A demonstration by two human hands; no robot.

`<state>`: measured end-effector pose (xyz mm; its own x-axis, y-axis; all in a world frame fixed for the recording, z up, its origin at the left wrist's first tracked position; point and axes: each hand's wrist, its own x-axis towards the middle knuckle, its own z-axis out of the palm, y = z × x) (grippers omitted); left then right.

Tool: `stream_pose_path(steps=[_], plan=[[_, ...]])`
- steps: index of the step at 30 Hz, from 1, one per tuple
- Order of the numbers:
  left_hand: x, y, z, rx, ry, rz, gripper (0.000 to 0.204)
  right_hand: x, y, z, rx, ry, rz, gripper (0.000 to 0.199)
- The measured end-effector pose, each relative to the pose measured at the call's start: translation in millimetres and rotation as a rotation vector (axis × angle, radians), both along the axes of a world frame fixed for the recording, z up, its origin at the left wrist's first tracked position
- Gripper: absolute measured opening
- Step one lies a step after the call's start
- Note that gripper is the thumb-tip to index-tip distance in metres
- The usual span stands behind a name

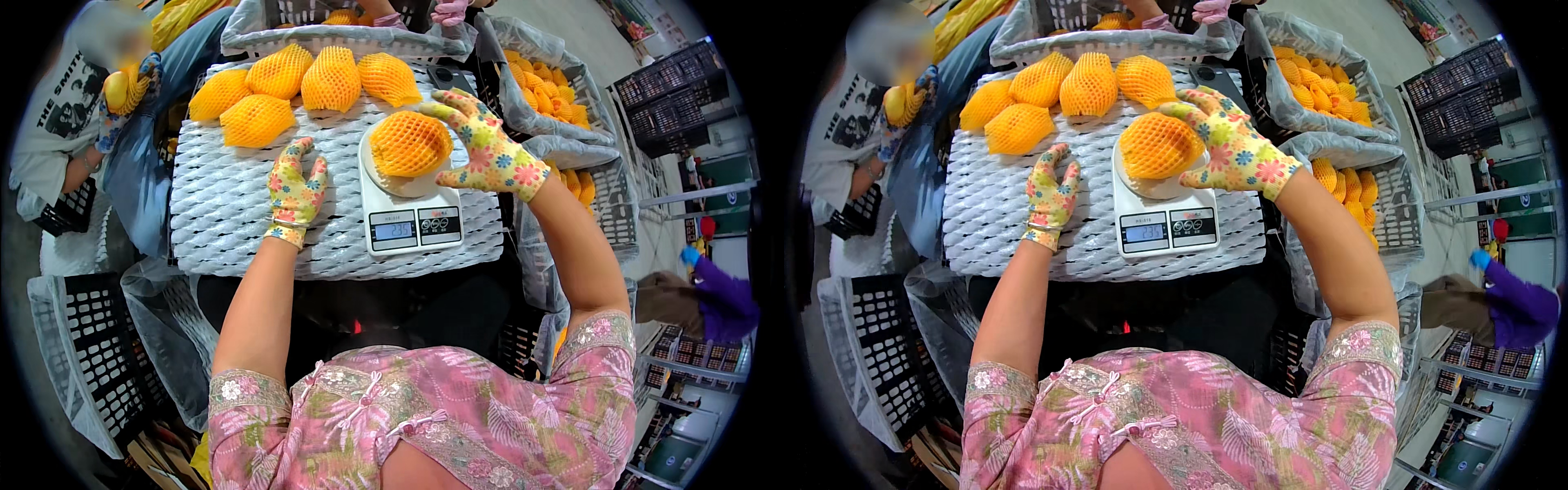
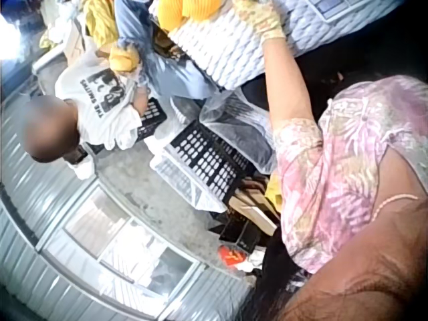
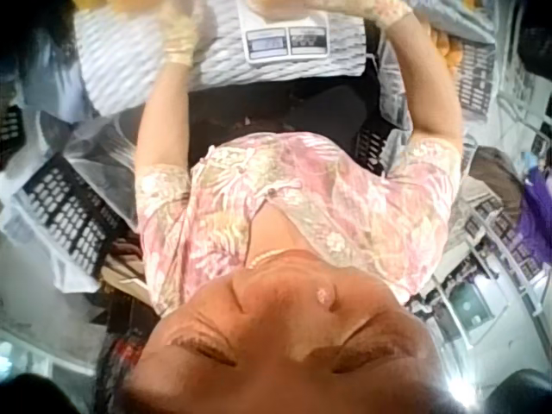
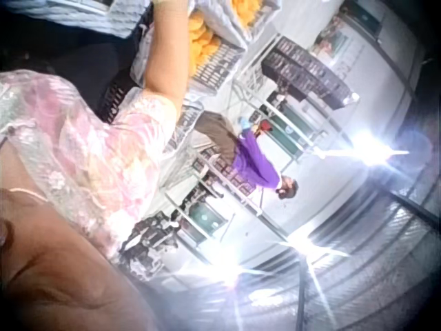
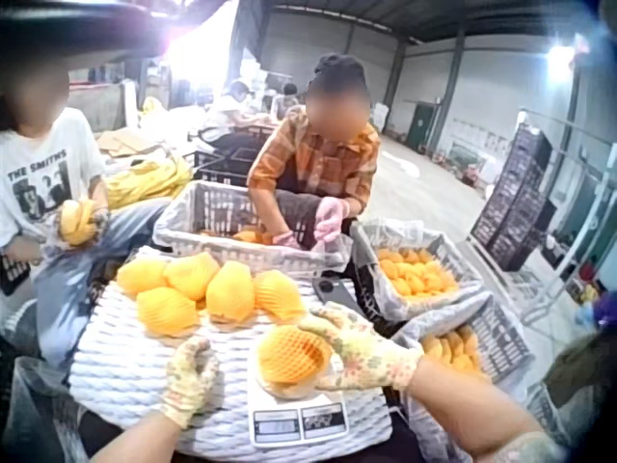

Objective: The person repeatedly picks up yellow, foam-wrapped mangoes from a large bin and places them onto a digital scale. After weighing, the mangoes are moved to a white woven basket. The person wears floral-patterned gloves during the task.

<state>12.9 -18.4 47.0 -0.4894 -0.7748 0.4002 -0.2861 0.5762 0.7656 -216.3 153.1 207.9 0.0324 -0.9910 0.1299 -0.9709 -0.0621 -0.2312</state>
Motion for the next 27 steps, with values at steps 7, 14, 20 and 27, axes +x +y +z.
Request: stream_pose_path(steps=[7, 14, 20, 27], plan=[[3, 1, 8, -0.021, -0.012, -0.015, 0.036, 6, -15, -4, 0.067, -0.034, 0.028, 0.089], [3, 1, 5, -0.003, -0.015, -0.013, 0.033, 12, -8, -11, 0.009, -0.016, 0.063, 0.087], [2, 2, 7, 0.003, -0.026, -0.015, 0.033, 10, -2, -15, -0.022, -0.045, 0.064, 0.088], [2, 0, 3, -0.026, -0.017, -0.006, 0.032, 10, -3, -17, -0.046, -0.004, 0.044, 0.091]])
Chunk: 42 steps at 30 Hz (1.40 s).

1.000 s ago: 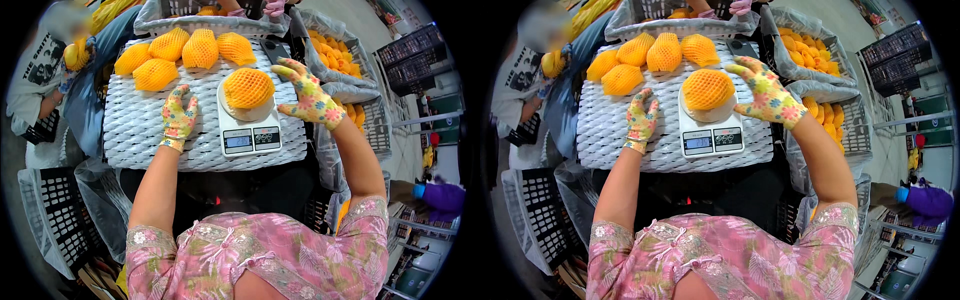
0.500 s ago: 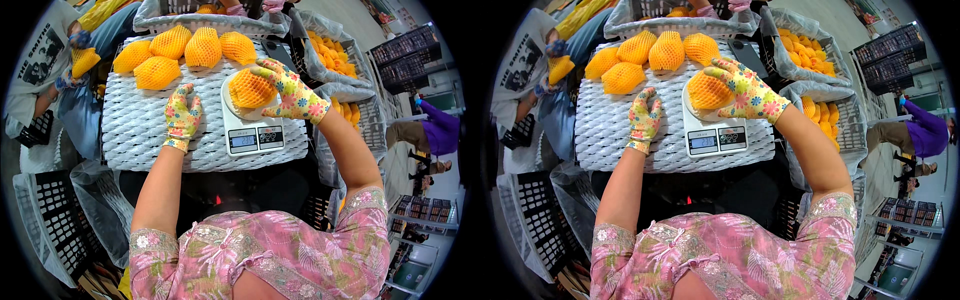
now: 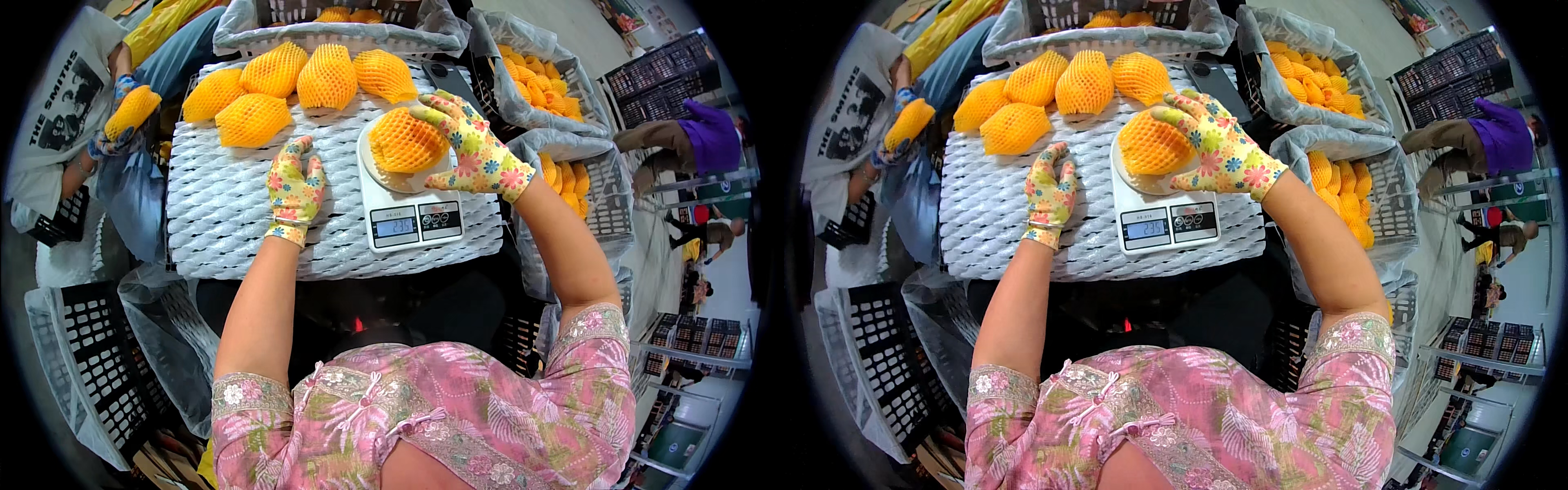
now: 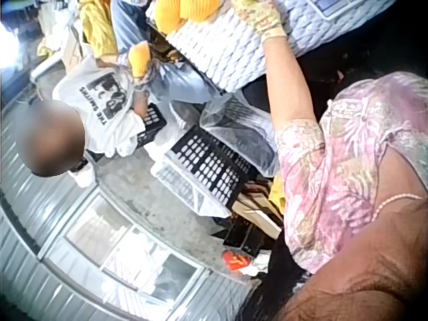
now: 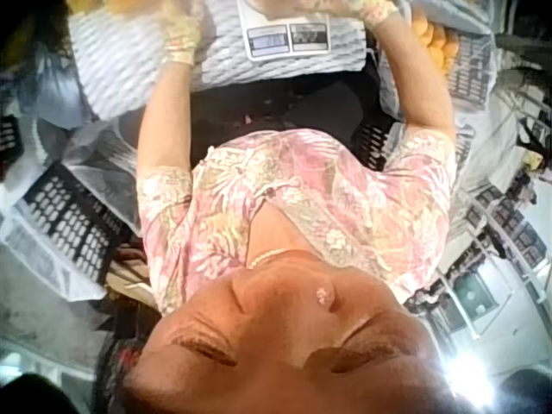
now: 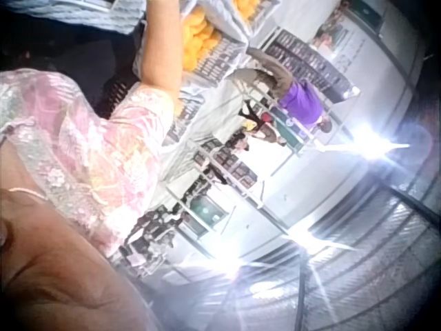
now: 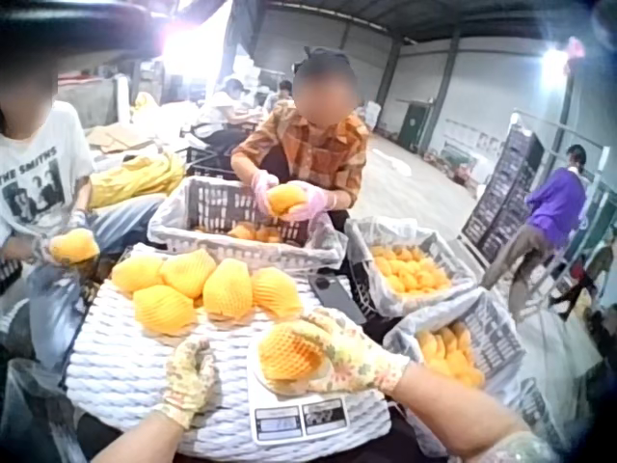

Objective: The person repeatedly picks up yellow, foam-wrapped mangoes from a large bin and places them onto a digital scale. After weighing, the mangoes are moved to a white woven basket. The person wears floral-patterned gloves during the task.

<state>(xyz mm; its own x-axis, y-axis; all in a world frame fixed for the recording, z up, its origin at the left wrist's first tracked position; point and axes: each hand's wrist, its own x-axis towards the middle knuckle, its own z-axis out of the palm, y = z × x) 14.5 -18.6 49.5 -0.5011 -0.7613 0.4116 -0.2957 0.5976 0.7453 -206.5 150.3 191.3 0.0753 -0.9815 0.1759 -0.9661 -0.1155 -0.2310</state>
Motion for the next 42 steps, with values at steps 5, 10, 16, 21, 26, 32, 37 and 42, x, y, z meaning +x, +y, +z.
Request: stream_pose_path(steps=[5, 10, 16, 21, 26, 32, 37, 42], plan=[[-2, 0, -2, 0.005, 0.007, 0.018, 0.031, -1, -6, 1, -0.024, 0.002, 0.004, 0.093], [-1, 0, -1, -0.013, 0.014, 0.003, 0.031, -5, -4, -4, -0.037, -0.087, 0.007, 0.096], [-1, -1, -2, -0.029, -0.016, 0.007, 0.031, -6, 6, -16, -0.026, -0.153, -0.026, 0.1], [-2, -2, -3, -0.003, -0.033, -0.009, 0.031, -4, 3, -10, -0.005, -0.124, -0.05, 0.1], [-1, -5, -13, 0.013, 0.002, -0.008, 0.033, -1, -11, -5, 0.001, -0.088, -0.029, 0.1], [-2, -3, -8, 0.046, -0.011, -0.015, 0.034, 10, -39, 7, 0.145, 0.221, 0.034, 0.102], [-3, -1, -3, 0.081, -0.027, -0.015, 0.034, 12, -52, 3, 0.408, 0.156, 0.02, 0.093], [0, -7, -13, 0.088, 0.017, -0.009, 0.033, 9, -38, 4, 0.237, -0.055, -0.113, 0.08]])
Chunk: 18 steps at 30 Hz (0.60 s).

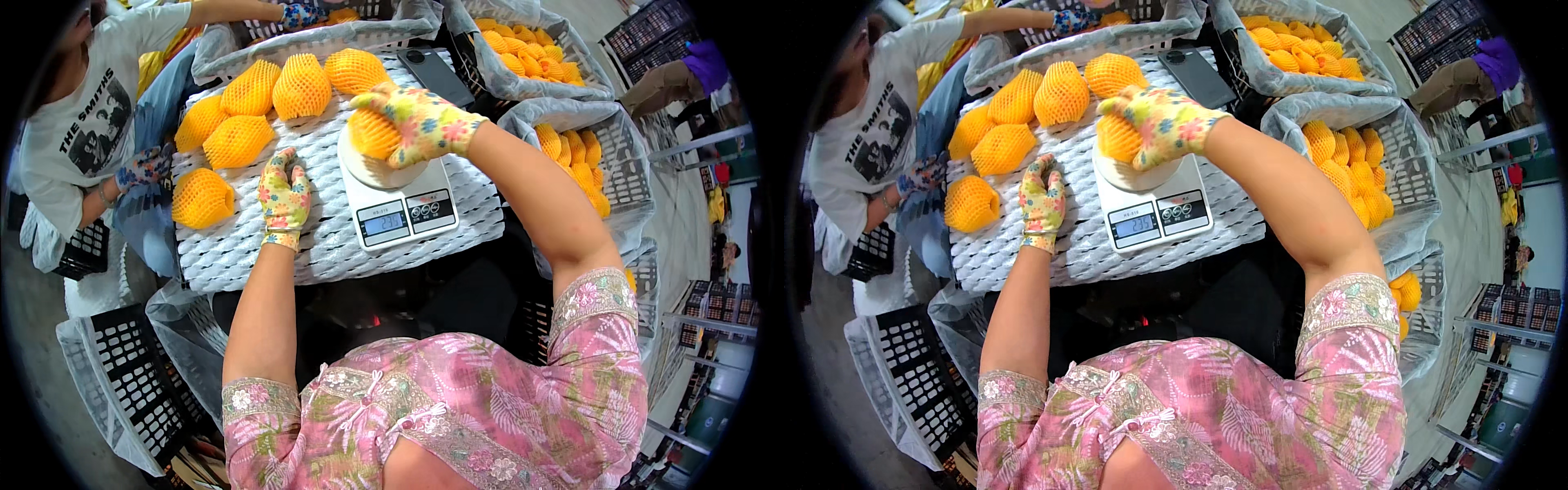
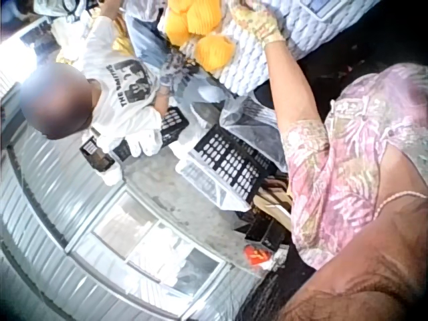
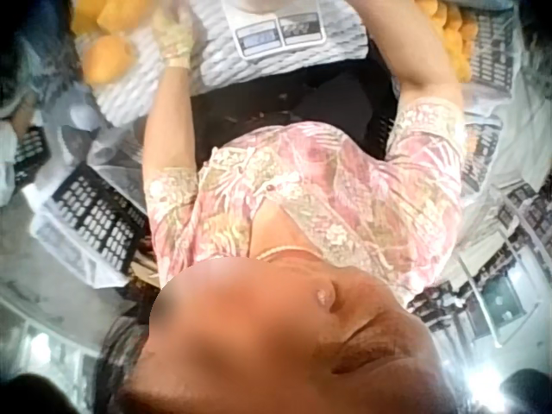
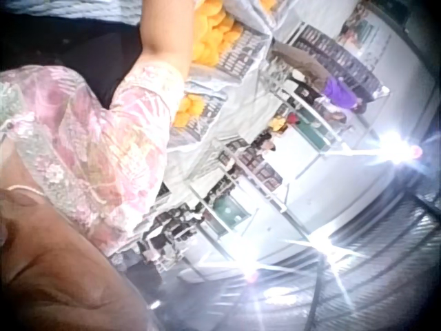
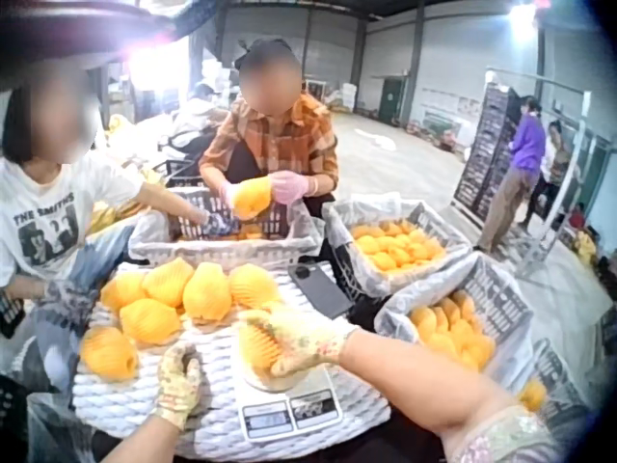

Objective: The person repeatedly picks up yellow, foam-wrapped mangoes from a large bin and places them onto a digital scale. After weighing, the mangoes are moved to a white woven basket. The person wears floral-patterned gloves during the task.

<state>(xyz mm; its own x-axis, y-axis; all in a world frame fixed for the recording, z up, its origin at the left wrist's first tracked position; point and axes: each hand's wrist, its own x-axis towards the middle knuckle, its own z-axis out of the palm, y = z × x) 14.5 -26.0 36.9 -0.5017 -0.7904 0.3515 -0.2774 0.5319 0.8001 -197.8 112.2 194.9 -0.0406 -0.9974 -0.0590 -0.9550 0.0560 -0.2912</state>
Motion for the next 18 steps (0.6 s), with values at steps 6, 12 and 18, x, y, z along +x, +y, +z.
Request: stream_pose_path(steps=[6, 12, 18], plan=[[-3, 0, -2, -0.133, -0.044, -0.021, 0.031, -55, 116, 20, -0.313, -0.72, -0.422, 0.081], [0, 3, 4, -0.036, -0.046, -0.043, 0.033, -129, 299, 6, -0.272, -0.434, -1.018, 0.093], [-7, 1, -4, 0.032, -0.003, -0.103, 0.034, -149, 374, -52, 0.335, -0.142, -1.322, 0.102]])
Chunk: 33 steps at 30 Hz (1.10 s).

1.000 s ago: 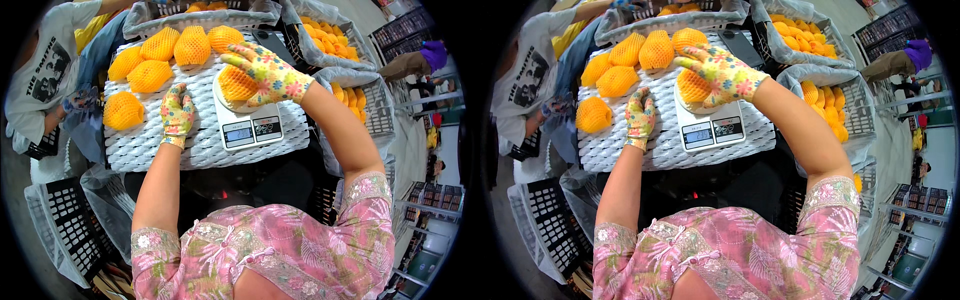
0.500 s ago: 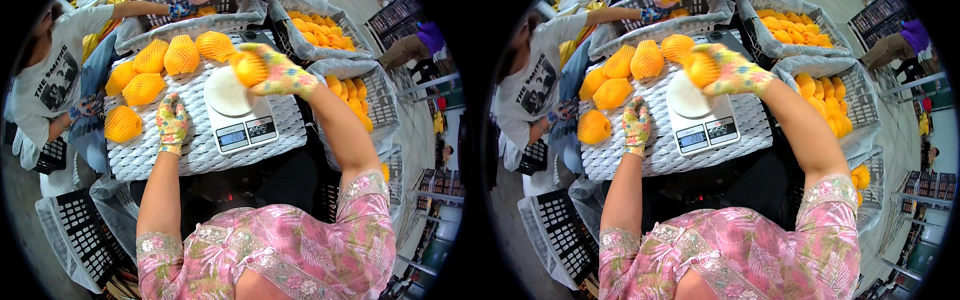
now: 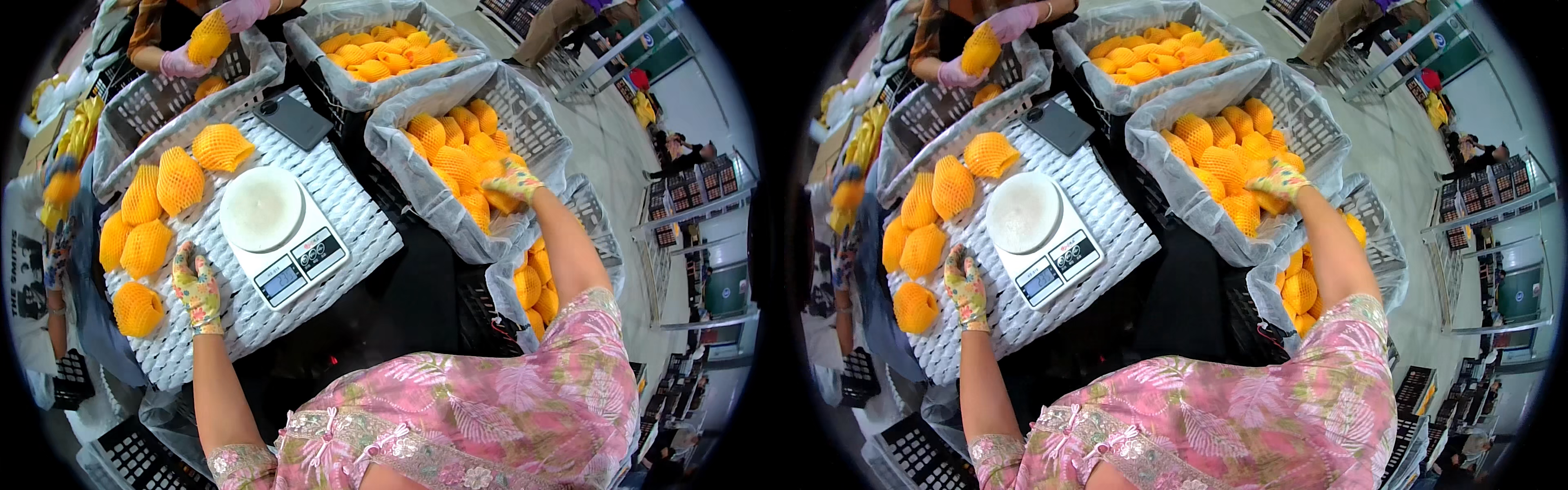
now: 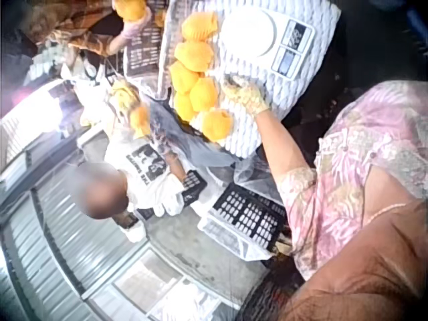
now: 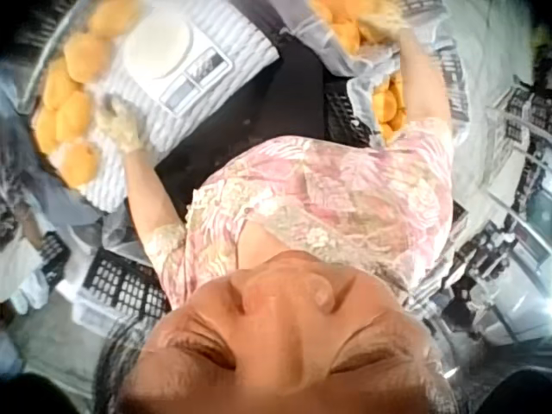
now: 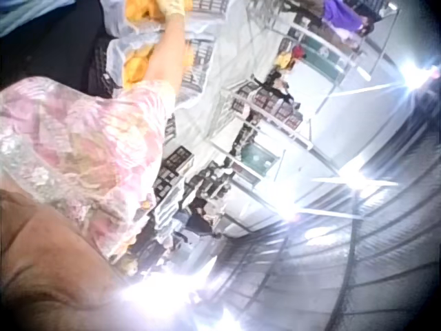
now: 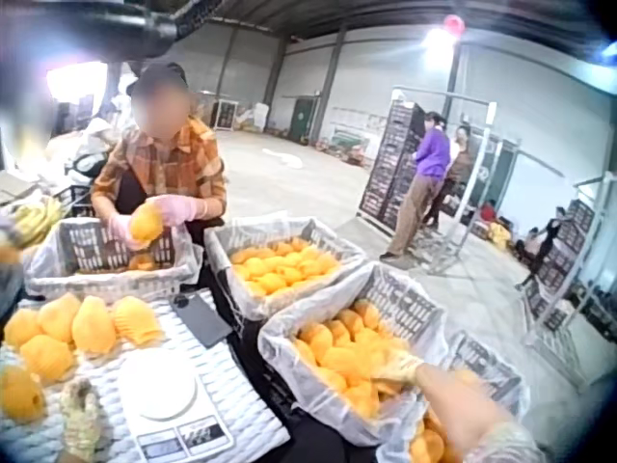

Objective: The person repeatedly picks up yellow, foam-wrapped mangoes from a large bin and places them onto a digital scale. After weighing, the mangoes are moved to a white woven basket. The person wears floral-patterned gloves during the task.

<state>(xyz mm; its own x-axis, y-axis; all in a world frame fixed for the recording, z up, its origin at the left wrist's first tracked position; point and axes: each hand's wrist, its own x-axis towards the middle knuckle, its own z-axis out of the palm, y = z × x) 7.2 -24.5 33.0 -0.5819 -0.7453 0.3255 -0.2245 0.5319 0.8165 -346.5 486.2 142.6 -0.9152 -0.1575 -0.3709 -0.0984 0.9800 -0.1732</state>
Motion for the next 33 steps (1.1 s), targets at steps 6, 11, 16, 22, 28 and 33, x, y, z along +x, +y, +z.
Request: stream_pose_path(steps=[6, 11, 16, 22, 28, 33], plan=[[12, -1, 4, -0.138, -0.088, 0.05, 0.034, 18, -32, -12, 0.001, -0.295, 0.037, 0.103], [-4, 7, 12, -0.183, -0.027, 0.05, 0.032, -4, -4, -60, 0.138, -0.177, 0.188, 0.105], [10, 13, 25, -0.336, -0.065, 0.071, 0.033, 8, -38, -25, 0.127, -0.281, 0.131, 0.093], [-21, -4, 39, -0.413, -0.033, 0.056, 0.057, 17, -24, -21, -0.232, 0.132, 0.088, 0.067], [-94, -36, 80, -0.392, -0.426, 0.255, 0.082, 117, -75, 2, -0.501, 0.117, 0.249, 0.07], [-113, -39, 91, -0.386, -0.691, 0.18, 0.09, 131, -92, 11, -0.404, -0.036, 0.236, 0.079]])
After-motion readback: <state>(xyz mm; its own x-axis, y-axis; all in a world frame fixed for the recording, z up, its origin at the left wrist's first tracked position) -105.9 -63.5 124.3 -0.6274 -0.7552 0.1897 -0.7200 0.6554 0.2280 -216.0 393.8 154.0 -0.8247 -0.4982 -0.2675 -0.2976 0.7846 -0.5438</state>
